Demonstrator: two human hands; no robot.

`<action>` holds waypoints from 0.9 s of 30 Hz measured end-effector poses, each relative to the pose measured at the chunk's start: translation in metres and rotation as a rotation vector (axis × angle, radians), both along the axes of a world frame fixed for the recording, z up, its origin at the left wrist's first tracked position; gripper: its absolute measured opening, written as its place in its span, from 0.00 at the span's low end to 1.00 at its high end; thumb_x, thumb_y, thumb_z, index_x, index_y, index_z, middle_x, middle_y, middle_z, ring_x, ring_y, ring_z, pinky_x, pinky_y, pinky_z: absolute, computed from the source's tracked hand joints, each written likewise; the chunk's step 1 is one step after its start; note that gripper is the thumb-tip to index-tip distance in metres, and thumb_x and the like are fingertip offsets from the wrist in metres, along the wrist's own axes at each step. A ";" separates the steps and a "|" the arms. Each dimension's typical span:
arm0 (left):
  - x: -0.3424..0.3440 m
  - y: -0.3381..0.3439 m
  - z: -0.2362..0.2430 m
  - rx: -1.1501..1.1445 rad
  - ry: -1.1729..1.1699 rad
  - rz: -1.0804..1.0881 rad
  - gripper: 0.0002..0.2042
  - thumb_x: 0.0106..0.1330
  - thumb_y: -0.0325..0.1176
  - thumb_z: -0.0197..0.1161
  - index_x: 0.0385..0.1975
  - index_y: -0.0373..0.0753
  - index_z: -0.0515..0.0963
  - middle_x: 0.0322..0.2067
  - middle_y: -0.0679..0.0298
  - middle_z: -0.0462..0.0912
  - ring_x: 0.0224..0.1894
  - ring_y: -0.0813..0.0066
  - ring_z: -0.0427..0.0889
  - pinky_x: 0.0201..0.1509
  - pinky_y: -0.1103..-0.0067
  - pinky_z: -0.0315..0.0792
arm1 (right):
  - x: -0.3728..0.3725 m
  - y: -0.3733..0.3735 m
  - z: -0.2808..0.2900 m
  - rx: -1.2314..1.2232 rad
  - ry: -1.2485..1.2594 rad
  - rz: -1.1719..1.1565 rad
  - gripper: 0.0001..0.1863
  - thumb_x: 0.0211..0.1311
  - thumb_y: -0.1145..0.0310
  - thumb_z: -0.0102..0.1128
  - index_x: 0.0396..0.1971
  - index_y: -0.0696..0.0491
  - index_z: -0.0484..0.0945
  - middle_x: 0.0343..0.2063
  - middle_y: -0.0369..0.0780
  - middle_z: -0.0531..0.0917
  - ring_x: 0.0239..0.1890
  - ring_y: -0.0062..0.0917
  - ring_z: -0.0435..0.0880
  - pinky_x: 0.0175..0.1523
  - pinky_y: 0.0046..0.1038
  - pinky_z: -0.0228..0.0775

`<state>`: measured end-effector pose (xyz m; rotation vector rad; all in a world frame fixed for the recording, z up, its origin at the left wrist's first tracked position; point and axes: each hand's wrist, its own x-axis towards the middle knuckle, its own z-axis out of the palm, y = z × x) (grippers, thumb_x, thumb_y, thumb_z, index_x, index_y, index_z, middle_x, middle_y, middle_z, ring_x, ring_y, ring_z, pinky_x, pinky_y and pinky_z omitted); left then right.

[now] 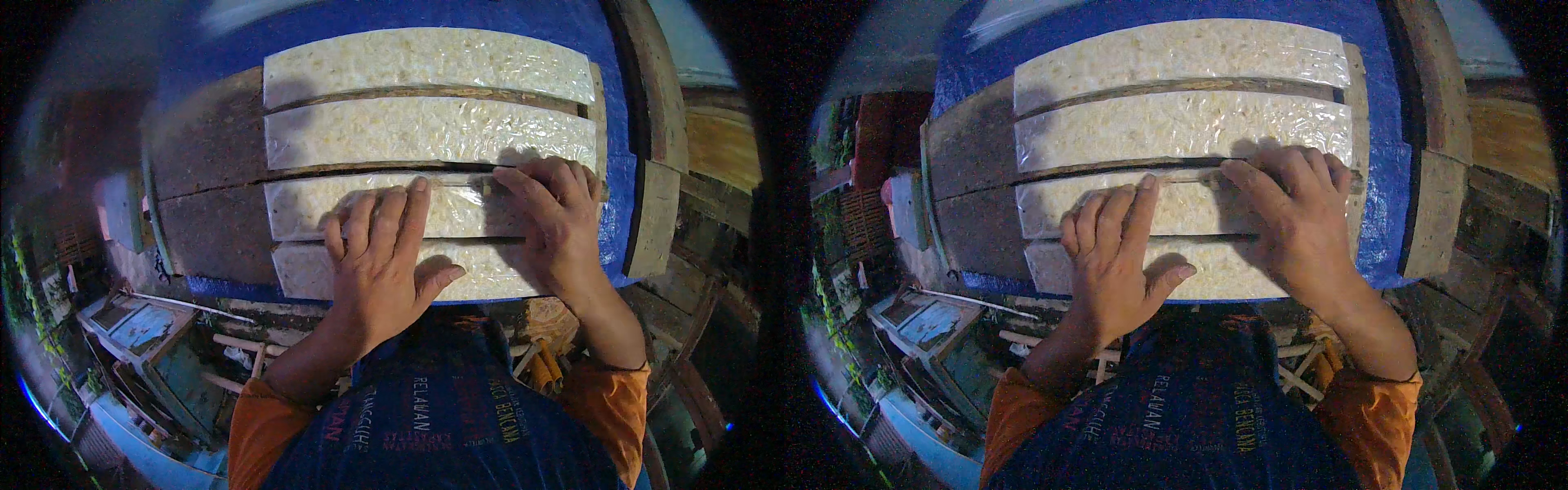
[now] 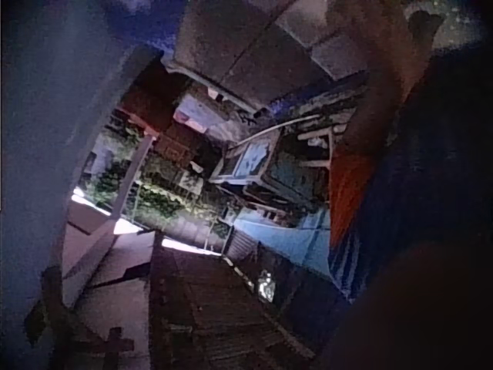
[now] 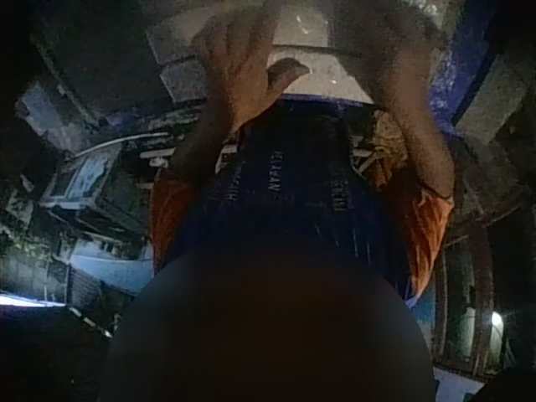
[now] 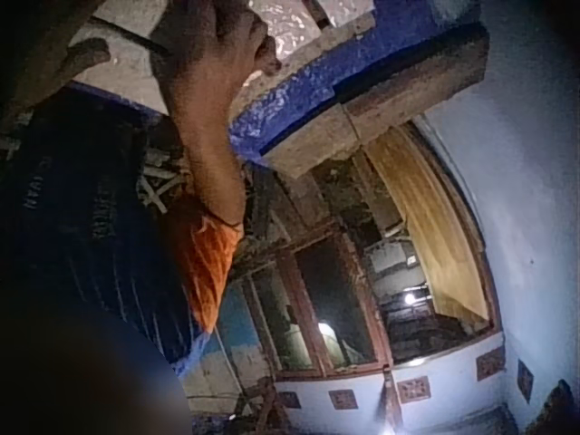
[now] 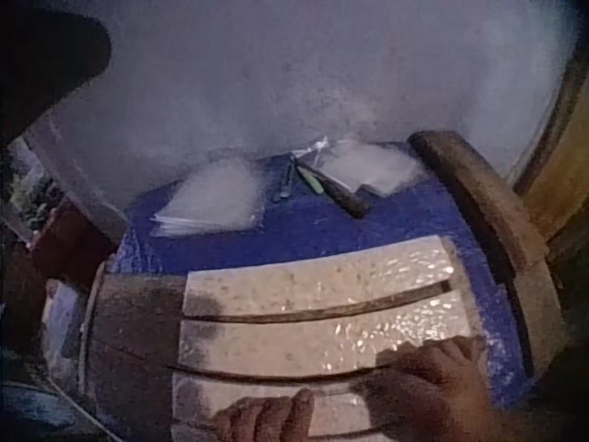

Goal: The person uses a cylindrical tool to score and cut a rectangular sheet of material into four strips on a wooden board. They then lift the board with the cut strips and move to another table to place them down before returning to repeat the cutting process.

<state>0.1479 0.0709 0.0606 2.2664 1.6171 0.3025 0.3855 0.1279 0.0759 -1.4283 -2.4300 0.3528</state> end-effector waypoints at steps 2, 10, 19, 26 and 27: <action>0.000 0.000 0.000 0.005 0.006 0.000 0.47 0.58 0.59 0.70 0.73 0.35 0.66 0.62 0.51 0.70 0.64 0.48 0.63 0.69 0.52 0.52 | 0.002 -0.003 -0.001 -0.051 0.061 -0.041 0.34 0.37 0.68 0.75 0.54 0.44 0.84 0.49 0.37 0.81 0.54 0.37 0.78 0.61 0.45 0.63; -0.001 -0.003 -0.002 0.006 0.007 0.008 0.46 0.60 0.61 0.68 0.72 0.35 0.66 0.62 0.52 0.70 0.65 0.48 0.63 0.69 0.52 0.52 | 0.001 -0.005 -0.002 -0.013 0.029 -0.023 0.32 0.43 0.72 0.72 0.55 0.44 0.83 0.49 0.39 0.81 0.54 0.39 0.78 0.61 0.43 0.64; -0.002 -0.006 0.005 0.021 0.082 0.017 0.41 0.61 0.57 0.70 0.73 0.46 0.68 0.66 0.48 0.64 0.68 0.44 0.59 0.71 0.52 0.52 | 0.056 -0.028 0.003 0.057 0.099 -0.348 0.21 0.63 0.82 0.56 0.56 0.54 0.80 0.48 0.48 0.81 0.51 0.44 0.81 0.59 0.39 0.73; -0.023 -0.004 0.009 0.122 0.065 0.064 0.39 0.64 0.53 0.69 0.74 0.45 0.67 0.69 0.44 0.61 0.71 0.42 0.56 0.73 0.49 0.50 | 0.124 -0.031 -0.035 0.097 0.098 -0.608 0.19 0.70 0.79 0.52 0.59 0.52 0.77 0.49 0.53 0.80 0.51 0.51 0.81 0.56 0.44 0.74; -0.016 -0.006 0.009 0.081 0.069 0.053 0.38 0.64 0.54 0.69 0.73 0.46 0.68 0.69 0.44 0.61 0.72 0.42 0.56 0.73 0.49 0.49 | 0.129 -0.032 -0.044 0.089 0.100 -0.616 0.20 0.70 0.80 0.52 0.59 0.52 0.76 0.49 0.53 0.80 0.52 0.52 0.81 0.55 0.44 0.74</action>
